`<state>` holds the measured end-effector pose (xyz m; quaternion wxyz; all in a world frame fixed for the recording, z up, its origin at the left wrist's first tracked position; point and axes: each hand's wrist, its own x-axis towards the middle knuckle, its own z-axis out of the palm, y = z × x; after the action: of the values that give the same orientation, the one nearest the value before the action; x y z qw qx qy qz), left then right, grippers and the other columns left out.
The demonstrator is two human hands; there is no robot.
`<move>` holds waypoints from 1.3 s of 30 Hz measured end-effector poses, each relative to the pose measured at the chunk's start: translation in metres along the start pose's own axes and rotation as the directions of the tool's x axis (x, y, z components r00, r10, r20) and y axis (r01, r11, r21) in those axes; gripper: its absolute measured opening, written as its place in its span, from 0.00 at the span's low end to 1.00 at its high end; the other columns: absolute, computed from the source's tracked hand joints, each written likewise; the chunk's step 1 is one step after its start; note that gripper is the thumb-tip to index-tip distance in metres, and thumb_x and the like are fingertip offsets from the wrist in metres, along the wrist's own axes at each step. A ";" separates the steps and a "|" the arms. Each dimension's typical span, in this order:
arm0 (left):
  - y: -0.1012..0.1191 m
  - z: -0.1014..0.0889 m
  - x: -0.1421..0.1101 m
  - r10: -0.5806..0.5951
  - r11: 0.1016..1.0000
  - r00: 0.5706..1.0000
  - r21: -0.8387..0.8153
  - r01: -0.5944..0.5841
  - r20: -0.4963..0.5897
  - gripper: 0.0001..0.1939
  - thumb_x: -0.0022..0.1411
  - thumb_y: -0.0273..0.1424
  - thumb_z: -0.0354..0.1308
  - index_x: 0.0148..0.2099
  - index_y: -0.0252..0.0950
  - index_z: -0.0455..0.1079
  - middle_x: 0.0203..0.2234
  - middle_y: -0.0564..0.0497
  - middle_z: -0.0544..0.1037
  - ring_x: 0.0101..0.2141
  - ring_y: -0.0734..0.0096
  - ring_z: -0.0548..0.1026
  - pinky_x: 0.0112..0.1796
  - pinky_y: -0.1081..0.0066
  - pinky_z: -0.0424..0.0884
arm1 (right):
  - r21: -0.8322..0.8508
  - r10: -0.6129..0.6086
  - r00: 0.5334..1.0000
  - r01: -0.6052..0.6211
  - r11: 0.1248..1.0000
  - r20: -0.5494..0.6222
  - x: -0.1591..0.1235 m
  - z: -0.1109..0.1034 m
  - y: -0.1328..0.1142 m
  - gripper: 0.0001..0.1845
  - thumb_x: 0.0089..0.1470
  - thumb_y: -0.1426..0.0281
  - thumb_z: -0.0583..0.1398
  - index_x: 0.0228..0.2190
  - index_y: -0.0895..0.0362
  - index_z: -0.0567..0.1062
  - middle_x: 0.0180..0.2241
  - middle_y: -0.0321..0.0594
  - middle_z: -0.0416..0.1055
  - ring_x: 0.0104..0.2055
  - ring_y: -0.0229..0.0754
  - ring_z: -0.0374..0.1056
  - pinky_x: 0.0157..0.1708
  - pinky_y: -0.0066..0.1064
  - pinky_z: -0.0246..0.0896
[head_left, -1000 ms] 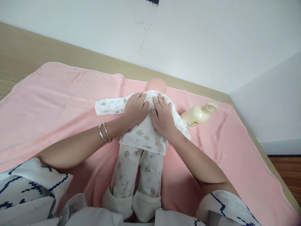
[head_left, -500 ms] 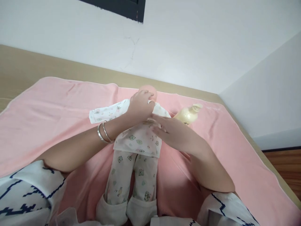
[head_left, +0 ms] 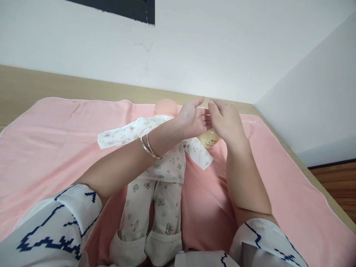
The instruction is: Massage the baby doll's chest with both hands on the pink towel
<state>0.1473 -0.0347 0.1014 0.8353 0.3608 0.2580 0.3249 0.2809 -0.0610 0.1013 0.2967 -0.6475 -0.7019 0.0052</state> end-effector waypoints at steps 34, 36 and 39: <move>0.019 -0.008 -0.066 0.030 0.979 0.996 -0.205 -0.012 0.081 0.33 0.76 0.49 0.37 0.64 0.33 0.70 0.55 0.36 0.81 0.61 0.50 0.78 0.62 0.52 0.76 | 0.304 0.013 0.996 -0.038 0.952 0.084 -0.016 -0.010 -0.056 0.37 0.70 0.42 0.48 0.62 0.53 0.76 0.65 0.49 0.74 0.69 0.56 0.69 0.69 0.54 0.63; 0.019 -0.013 -0.088 0.093 0.987 0.989 -0.143 -0.076 0.115 0.31 0.76 0.49 0.38 0.62 0.36 0.72 0.56 0.40 0.81 0.64 0.52 0.75 0.67 0.52 0.72 | 0.407 -0.028 0.999 0.018 0.913 0.019 -0.022 -0.007 -0.071 0.37 0.70 0.41 0.50 0.63 0.50 0.74 0.66 0.46 0.73 0.71 0.55 0.66 0.70 0.53 0.63; 0.020 -0.023 -0.114 0.190 0.980 0.977 -0.074 -0.183 0.099 0.28 0.77 0.47 0.39 0.55 0.38 0.75 0.54 0.44 0.82 0.66 0.57 0.74 0.70 0.54 0.67 | 0.530 -0.057 0.998 0.063 0.846 -0.028 -0.033 0.000 -0.095 0.35 0.70 0.41 0.49 0.61 0.48 0.77 0.63 0.43 0.77 0.69 0.54 0.69 0.69 0.53 0.65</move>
<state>0.0503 -0.0971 0.1250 0.8248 0.3732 0.1679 0.3903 0.1943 -0.1063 0.1257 0.4677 -0.5182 -0.6915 0.1857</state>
